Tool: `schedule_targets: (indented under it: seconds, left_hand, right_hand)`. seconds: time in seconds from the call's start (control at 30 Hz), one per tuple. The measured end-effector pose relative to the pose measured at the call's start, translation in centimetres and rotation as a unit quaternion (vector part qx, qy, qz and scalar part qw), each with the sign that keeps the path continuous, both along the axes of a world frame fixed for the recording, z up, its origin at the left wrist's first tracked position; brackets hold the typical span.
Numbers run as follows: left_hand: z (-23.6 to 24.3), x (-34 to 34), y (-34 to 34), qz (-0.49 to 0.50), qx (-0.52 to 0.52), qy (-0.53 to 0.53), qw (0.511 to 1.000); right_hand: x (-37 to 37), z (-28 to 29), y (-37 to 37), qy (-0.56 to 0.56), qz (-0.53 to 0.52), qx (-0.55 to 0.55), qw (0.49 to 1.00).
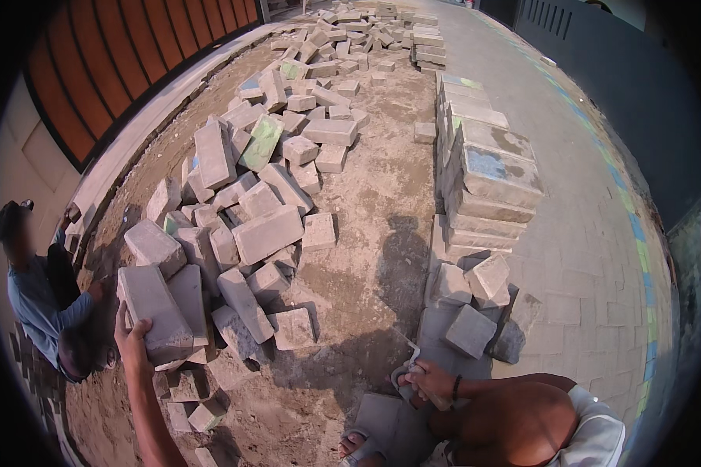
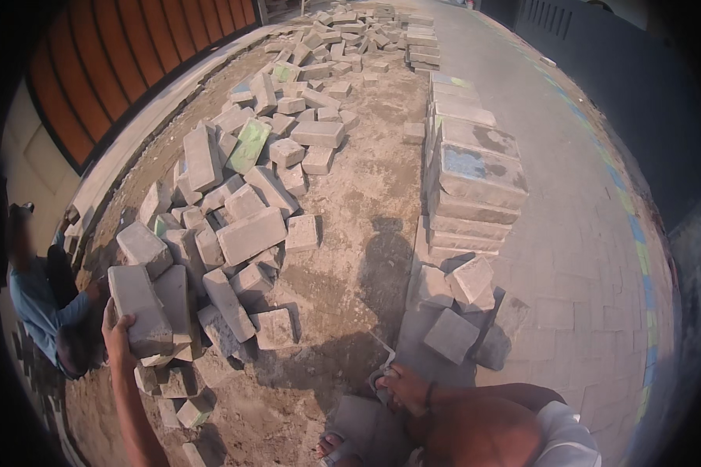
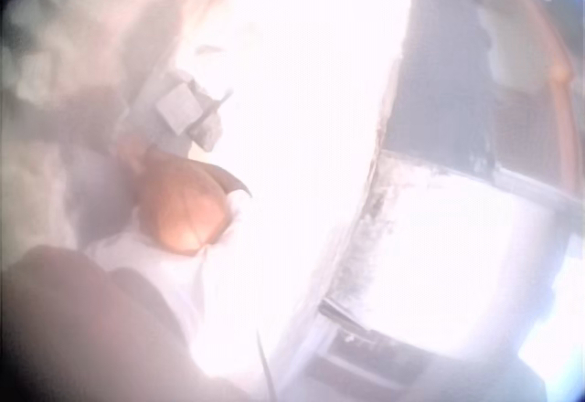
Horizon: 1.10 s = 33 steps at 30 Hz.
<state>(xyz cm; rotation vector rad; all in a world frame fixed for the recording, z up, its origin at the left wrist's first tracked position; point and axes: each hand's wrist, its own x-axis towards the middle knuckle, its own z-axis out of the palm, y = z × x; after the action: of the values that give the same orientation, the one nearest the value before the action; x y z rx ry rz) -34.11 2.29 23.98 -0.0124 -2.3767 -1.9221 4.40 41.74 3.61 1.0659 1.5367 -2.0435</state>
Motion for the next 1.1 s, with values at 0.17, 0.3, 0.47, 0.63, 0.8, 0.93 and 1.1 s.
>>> schedule_targets:
  seconds: [0.17,0.3,0.47,0.63,0.8,0.93,1.1]
  left_hand:
    - [2.0,5.3,2.5,-0.138,-0.174,-0.089,0.971]
    - [-1.7,7.3,6.5,-0.283,-0.344,-0.089,0.891]
    - [-7.7,9.8,9.2,-0.38,-0.463,-0.185,0.779]
    - [-7.6,10.6,11.3,-0.405,-0.541,-0.181,0.714]
    - [-4.9,8.4,14.3,-0.406,-0.566,-0.083,0.713]
    - [-7.2,6.3,16.5,-0.408,-0.621,-0.034,0.669]
    - [-9.2,6.0,15.6,-0.383,-0.597,0.056,0.703]
  right_hand:
    - [-1.6,1.4,-0.4,0.021,0.008,-0.027,0.999]
    - [-2.3,2.2,-1.3,0.002,0.014,-0.033,0.999]
    - [-0.9,0.8,-1.7,0.074,0.1,0.005,0.992]
    - [0.4,0.9,-2.0,-0.001,0.048,0.019,0.999]
    - [-0.4,1.0,0.0,0.017,0.091,0.035,0.995]
    - [-4.0,3.2,-0.4,0.078,0.149,0.052,0.984]
    - [-8.5,5.0,-1.8,0.16,0.203,0.088,0.962]
